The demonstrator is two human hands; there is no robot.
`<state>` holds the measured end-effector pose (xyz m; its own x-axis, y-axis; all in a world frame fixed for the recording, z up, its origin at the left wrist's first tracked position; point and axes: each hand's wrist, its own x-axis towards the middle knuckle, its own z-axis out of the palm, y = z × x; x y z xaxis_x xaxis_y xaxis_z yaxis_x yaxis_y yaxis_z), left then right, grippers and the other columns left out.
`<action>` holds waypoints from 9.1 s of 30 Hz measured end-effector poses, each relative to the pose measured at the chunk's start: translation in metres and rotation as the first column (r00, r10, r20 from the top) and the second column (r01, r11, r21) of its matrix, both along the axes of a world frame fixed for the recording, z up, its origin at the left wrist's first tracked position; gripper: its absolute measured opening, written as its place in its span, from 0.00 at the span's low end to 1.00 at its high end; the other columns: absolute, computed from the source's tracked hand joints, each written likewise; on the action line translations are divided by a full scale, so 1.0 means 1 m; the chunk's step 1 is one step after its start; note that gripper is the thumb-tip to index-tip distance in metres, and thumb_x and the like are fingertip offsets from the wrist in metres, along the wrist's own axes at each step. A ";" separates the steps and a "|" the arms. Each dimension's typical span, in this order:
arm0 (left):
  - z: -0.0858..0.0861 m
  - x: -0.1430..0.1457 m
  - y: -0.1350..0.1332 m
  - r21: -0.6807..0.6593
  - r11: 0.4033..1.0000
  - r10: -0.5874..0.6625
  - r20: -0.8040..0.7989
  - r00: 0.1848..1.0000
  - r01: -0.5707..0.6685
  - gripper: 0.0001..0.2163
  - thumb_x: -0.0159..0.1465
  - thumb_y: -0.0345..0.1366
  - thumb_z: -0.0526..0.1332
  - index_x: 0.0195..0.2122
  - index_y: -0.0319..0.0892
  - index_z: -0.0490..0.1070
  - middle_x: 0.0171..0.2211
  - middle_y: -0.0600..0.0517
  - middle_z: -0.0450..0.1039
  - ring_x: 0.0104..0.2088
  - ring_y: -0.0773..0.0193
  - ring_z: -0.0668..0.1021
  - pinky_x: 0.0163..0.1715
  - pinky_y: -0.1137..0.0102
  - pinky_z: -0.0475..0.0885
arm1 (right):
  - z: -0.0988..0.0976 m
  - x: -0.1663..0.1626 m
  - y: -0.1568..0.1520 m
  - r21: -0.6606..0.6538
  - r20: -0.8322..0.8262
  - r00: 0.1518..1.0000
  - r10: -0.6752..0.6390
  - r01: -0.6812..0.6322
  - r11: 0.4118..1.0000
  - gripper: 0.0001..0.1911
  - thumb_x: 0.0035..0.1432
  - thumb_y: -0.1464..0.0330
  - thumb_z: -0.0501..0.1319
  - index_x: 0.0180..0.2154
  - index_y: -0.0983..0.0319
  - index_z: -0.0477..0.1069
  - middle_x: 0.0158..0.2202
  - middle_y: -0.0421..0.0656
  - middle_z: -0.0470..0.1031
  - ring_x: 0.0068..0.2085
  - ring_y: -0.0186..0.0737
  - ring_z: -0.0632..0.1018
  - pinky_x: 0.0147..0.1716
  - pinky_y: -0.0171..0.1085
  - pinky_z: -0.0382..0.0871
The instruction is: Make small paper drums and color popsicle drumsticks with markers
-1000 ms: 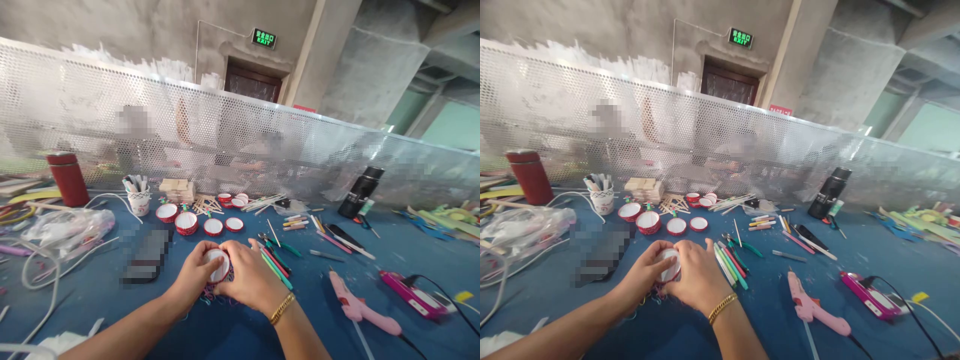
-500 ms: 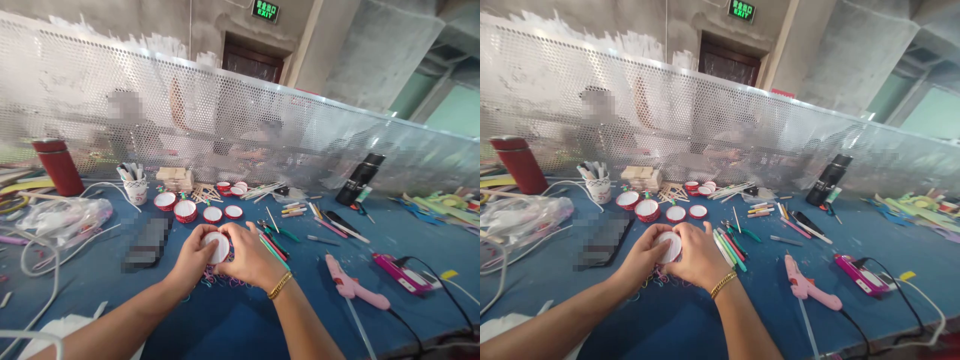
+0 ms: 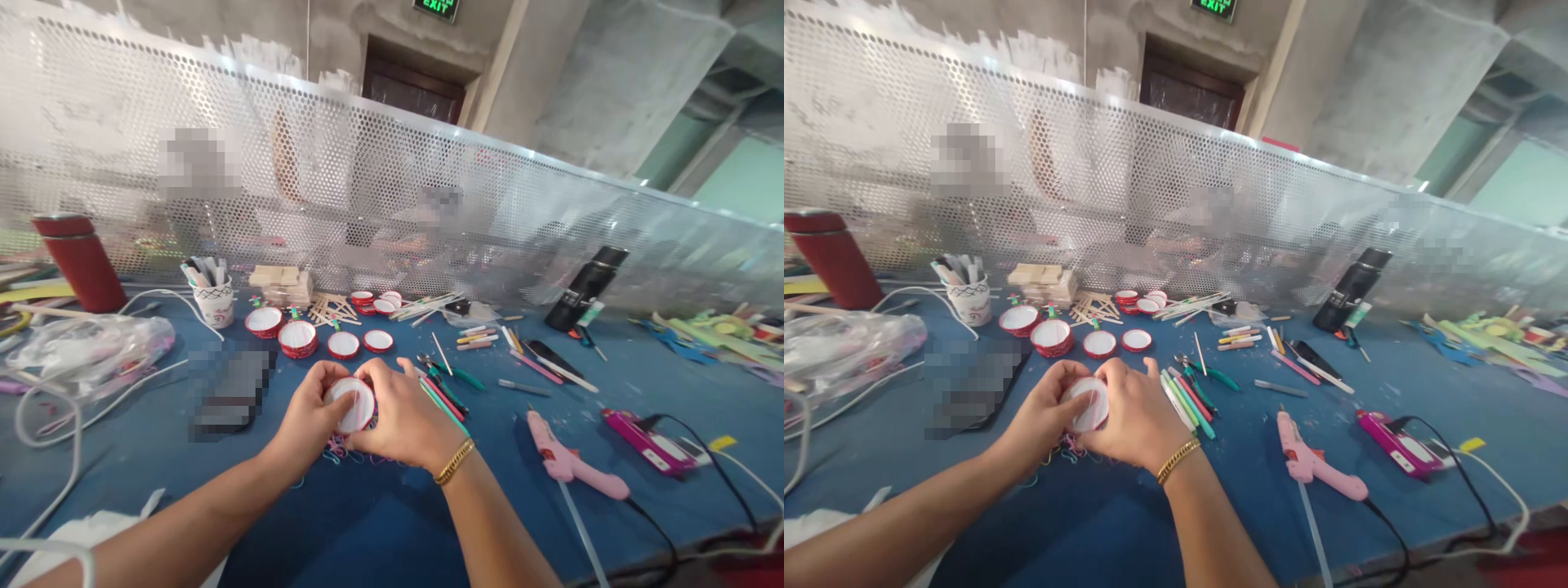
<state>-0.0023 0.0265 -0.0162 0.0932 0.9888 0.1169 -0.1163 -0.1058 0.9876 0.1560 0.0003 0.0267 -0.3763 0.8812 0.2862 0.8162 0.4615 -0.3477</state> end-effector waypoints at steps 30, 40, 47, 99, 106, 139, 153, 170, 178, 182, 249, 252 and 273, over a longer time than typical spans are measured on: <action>0.009 0.000 -0.005 0.100 0.992 0.072 0.064 0.995 -0.078 0.16 0.55 0.41 0.68 0.38 0.43 0.65 0.31 0.55 0.71 0.30 0.65 0.74 0.28 0.73 0.68 | 0.002 0.000 -0.004 0.009 -0.177 0.982 0.072 -0.071 0.997 0.30 0.53 0.70 0.69 0.55 0.58 0.61 0.55 0.48 0.74 0.56 0.51 0.74 0.56 0.52 0.64; 0.008 0.001 -0.007 0.091 0.992 0.076 0.082 0.994 -0.083 0.16 0.55 0.41 0.68 0.40 0.44 0.65 0.32 0.55 0.71 0.30 0.65 0.74 0.29 0.72 0.68 | 0.002 -0.005 -0.004 0.010 -0.188 0.980 0.062 -0.061 0.998 0.29 0.50 0.71 0.69 0.53 0.58 0.61 0.53 0.48 0.74 0.55 0.52 0.74 0.54 0.50 0.65; 0.008 0.000 -0.007 0.085 0.990 0.107 0.087 0.990 -0.115 0.16 0.55 0.42 0.68 0.39 0.44 0.66 0.32 0.55 0.71 0.31 0.65 0.74 0.29 0.72 0.68 | 0.002 -0.005 -0.001 -0.026 -0.213 0.975 0.065 -0.072 0.997 0.29 0.50 0.70 0.69 0.52 0.57 0.60 0.53 0.47 0.74 0.54 0.50 0.76 0.54 0.50 0.65; 0.009 -0.006 -0.009 0.266 0.964 0.002 -0.102 0.995 0.025 0.09 0.66 0.42 0.61 0.39 0.43 0.65 0.25 0.58 0.63 0.21 0.70 0.64 0.21 0.74 0.59 | -0.018 -0.003 0.029 -0.197 -0.849 0.523 -0.076 -0.180 0.964 0.06 0.54 0.64 0.68 0.32 0.60 0.78 0.29 0.39 0.81 0.31 0.35 0.78 0.33 0.34 0.73; 0.012 -0.005 -0.010 0.275 0.960 -0.019 -0.093 0.995 0.044 0.08 0.65 0.42 0.60 0.37 0.44 0.64 0.24 0.59 0.63 0.20 0.71 0.63 0.20 0.74 0.59 | -0.017 0.000 0.027 -0.197 -0.800 0.594 -0.085 -0.127 0.972 0.07 0.54 0.63 0.68 0.31 0.60 0.78 0.26 0.39 0.78 0.27 0.33 0.74 0.29 0.33 0.67; 0.014 -0.007 -0.013 0.202 0.978 -0.039 -0.104 0.994 0.060 0.09 0.63 0.42 0.61 0.38 0.42 0.73 0.25 0.55 0.69 0.23 0.68 0.67 0.23 0.73 0.62 | -0.014 0.000 0.025 -0.465 -0.875 0.343 -0.343 -0.393 0.793 0.20 0.40 0.58 0.78 0.30 0.62 0.75 0.28 0.37 0.77 0.29 0.32 0.76 0.36 0.35 0.72; 0.014 -0.005 -0.011 0.027 0.997 -0.069 0.057 0.996 0.068 0.13 0.58 0.45 0.65 0.37 0.42 0.72 0.26 0.56 0.71 0.21 0.69 0.68 0.20 0.74 0.61 | -0.016 -0.008 0.025 -0.497 -0.856 0.367 -0.366 -0.386 0.777 0.25 0.41 0.53 0.78 0.30 0.62 0.71 0.24 0.34 0.73 0.25 0.30 0.74 0.29 0.33 0.72; 0.010 -0.008 -0.005 0.216 0.971 0.136 -0.131 0.982 -0.106 0.11 0.63 0.43 0.61 0.39 0.43 0.73 0.26 0.55 0.69 0.23 0.67 0.68 0.23 0.73 0.63 | -0.014 -0.008 0.020 -0.379 -0.820 0.524 -0.229 -0.199 0.904 0.19 0.53 0.51 0.68 0.29 0.61 0.73 0.25 0.38 0.75 0.26 0.34 0.75 0.28 0.34 0.71; 0.014 -0.009 -0.001 0.205 0.971 0.161 -0.189 0.969 -0.121 0.14 0.61 0.48 0.63 0.35 0.41 0.76 0.25 0.53 0.72 0.23 0.66 0.70 0.22 0.73 0.64 | -0.011 -0.009 0.015 -0.176 -0.614 0.776 -0.141 0.040 0.984 0.07 0.57 0.66 0.63 0.27 0.60 0.74 0.24 0.40 0.78 0.27 0.36 0.77 0.30 0.33 0.67; 0.015 -0.010 0.000 0.211 0.969 0.167 -0.183 0.969 -0.128 0.15 0.58 0.49 0.66 0.33 0.40 0.78 0.25 0.52 0.75 0.24 0.65 0.72 0.22 0.73 0.66 | -0.012 -0.010 0.015 -0.089 -0.564 0.817 -0.118 0.082 0.993 0.06 0.57 0.68 0.63 0.27 0.60 0.74 0.26 0.41 0.79 0.28 0.37 0.78 0.30 0.33 0.68; 0.008 -0.009 -0.004 0.395 0.917 0.191 -0.544 0.817 0.049 0.30 0.59 0.40 0.66 0.63 0.42 0.68 0.36 0.52 0.82 0.23 0.69 0.76 0.25 0.73 0.74 | -0.015 0.007 0.026 0.122 -0.571 0.797 -0.196 0.318 0.940 0.10 0.59 0.71 0.60 0.40 0.62 0.80 0.36 0.47 0.83 0.36 0.43 0.82 0.36 0.36 0.75; 0.008 -0.009 -0.005 0.385 0.922 0.185 -0.545 0.818 0.048 0.30 0.59 0.41 0.66 0.63 0.42 0.68 0.36 0.51 0.82 0.22 0.69 0.76 0.25 0.73 0.74 | -0.014 0.007 0.026 0.119 -0.571 0.798 -0.194 0.315 0.942 0.10 0.59 0.71 0.60 0.40 0.63 0.80 0.35 0.47 0.83 0.36 0.43 0.82 0.36 0.36 0.75; -0.003 -0.013 0.007 0.285 0.958 0.132 -0.381 0.915 -0.019 0.14 0.62 0.43 0.64 0.46 0.43 0.72 0.32 0.53 0.76 0.29 0.64 0.75 0.27 0.72 0.69 | -0.011 0.002 0.019 0.017 -0.497 0.862 -0.097 0.122 0.992 0.06 0.62 0.73 0.63 0.42 0.60 0.78 0.40 0.43 0.83 0.40 0.39 0.82 0.41 0.35 0.73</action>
